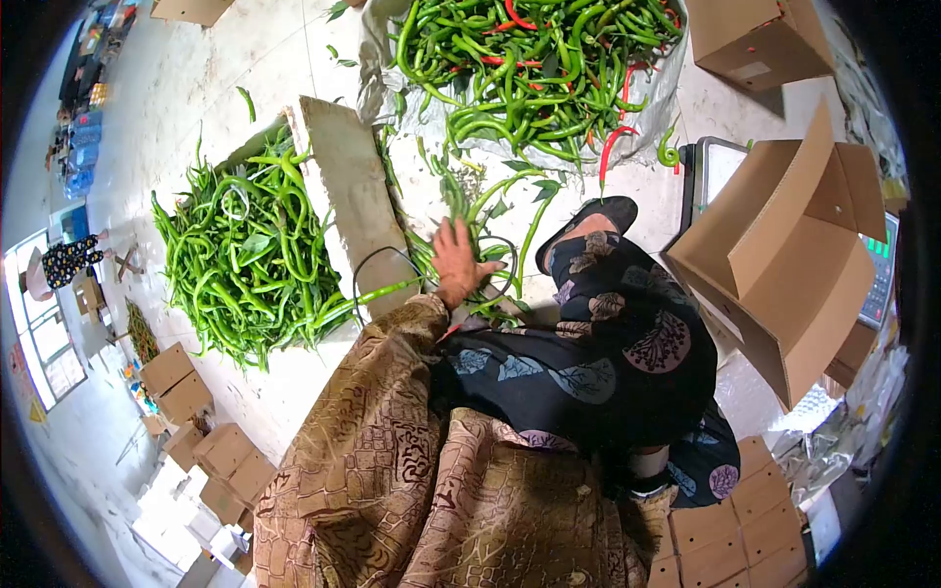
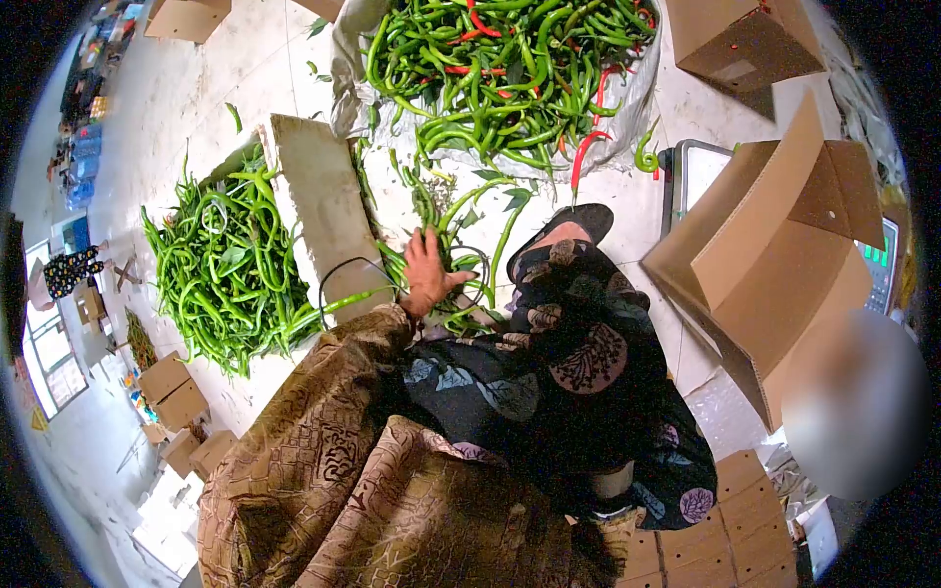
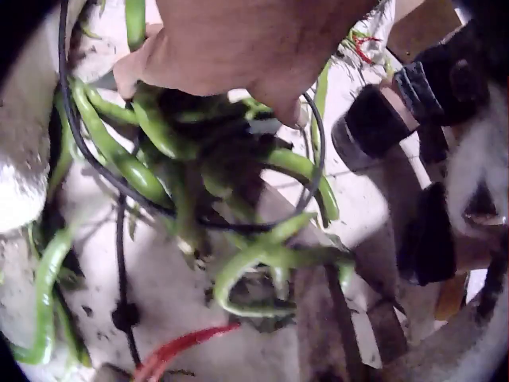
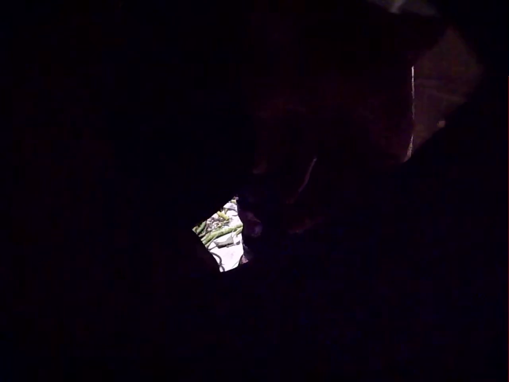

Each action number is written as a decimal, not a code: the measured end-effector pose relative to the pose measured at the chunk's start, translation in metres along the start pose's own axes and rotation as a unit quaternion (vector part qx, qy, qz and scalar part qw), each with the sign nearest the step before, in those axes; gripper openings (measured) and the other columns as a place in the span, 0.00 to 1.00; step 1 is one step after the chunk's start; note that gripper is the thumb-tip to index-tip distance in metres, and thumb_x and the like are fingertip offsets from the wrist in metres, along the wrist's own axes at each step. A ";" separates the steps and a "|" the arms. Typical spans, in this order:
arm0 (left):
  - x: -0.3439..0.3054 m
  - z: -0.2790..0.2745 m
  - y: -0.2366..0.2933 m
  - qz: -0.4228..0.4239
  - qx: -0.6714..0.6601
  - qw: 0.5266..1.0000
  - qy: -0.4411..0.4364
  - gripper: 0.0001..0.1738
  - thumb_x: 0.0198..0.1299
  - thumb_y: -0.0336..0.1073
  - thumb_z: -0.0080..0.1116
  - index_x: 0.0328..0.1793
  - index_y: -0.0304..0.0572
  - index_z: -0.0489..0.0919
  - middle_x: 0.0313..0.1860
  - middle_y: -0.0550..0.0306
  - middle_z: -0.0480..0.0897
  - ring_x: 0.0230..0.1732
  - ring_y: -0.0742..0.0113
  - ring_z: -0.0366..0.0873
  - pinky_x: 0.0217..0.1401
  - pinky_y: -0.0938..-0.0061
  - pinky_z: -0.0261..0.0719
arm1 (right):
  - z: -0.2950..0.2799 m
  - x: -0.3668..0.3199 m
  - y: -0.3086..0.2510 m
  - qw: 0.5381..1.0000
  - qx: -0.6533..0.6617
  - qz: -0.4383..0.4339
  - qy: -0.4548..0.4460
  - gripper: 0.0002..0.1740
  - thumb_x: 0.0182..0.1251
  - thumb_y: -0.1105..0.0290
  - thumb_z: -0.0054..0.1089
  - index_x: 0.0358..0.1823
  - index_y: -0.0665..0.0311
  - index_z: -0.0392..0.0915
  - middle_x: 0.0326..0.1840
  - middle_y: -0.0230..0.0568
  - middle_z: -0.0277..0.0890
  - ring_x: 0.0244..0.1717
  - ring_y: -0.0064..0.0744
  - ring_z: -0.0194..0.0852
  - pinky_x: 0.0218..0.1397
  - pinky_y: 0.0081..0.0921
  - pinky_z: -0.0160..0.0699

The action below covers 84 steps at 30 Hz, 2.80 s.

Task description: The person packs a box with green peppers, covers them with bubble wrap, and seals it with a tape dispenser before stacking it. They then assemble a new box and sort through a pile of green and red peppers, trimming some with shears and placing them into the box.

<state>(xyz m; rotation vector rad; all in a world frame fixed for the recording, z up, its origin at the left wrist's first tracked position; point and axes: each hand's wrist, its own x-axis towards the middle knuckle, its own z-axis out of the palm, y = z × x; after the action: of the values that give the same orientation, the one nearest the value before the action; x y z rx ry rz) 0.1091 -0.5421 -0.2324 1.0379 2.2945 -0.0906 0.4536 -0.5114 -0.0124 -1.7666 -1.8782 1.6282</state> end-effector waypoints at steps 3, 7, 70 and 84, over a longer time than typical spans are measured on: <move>-0.005 0.020 -0.010 0.098 -0.014 0.991 0.093 0.64 0.38 0.50 0.81 0.78 0.42 0.52 0.75 0.37 0.54 0.72 0.33 0.55 0.64 0.46 0.71 | 0.000 0.002 0.003 1.000 0.001 0.001 -0.002 0.25 0.56 0.84 0.58 0.57 0.70 0.75 0.54 0.50 0.79 0.54 0.45 0.77 0.61 0.32 0.71; 0.003 0.007 -0.028 0.108 -0.035 0.992 0.048 0.47 0.42 0.33 0.75 0.71 0.48 0.63 0.60 0.41 0.66 0.61 0.38 0.66 0.55 0.50 0.75 | 0.009 0.009 0.008 1.000 0.011 0.002 -0.005 0.24 0.56 0.84 0.58 0.57 0.70 0.75 0.54 0.50 0.79 0.54 0.45 0.77 0.61 0.32 0.71; -0.224 -0.453 -0.220 0.174 -0.611 0.652 0.413 0.21 0.72 0.40 0.50 0.65 0.36 0.70 0.41 0.52 0.81 0.35 0.70 0.75 0.37 0.79 0.71 | 0.063 0.080 0.042 0.989 0.039 -0.130 -0.056 0.20 0.62 0.75 0.56 0.57 0.70 0.76 0.53 0.50 0.79 0.52 0.44 0.78 0.58 0.33 0.74; -0.354 -0.408 -0.438 -0.180 -0.535 0.744 0.358 0.20 0.69 0.29 0.45 0.66 0.43 0.74 0.32 0.62 0.80 0.23 0.80 0.72 0.21 0.85 0.67 | 0.067 0.085 0.046 0.989 0.043 -0.132 -0.054 0.20 0.63 0.74 0.56 0.57 0.70 0.76 0.53 0.50 0.79 0.51 0.44 0.78 0.57 0.33 0.74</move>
<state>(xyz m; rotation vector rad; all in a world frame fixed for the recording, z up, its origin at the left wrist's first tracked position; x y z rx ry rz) -0.2247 -0.9553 0.2166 -0.0459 2.4632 1.5275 0.4108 -0.4979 -0.1215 -1.3533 -1.9544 1.7045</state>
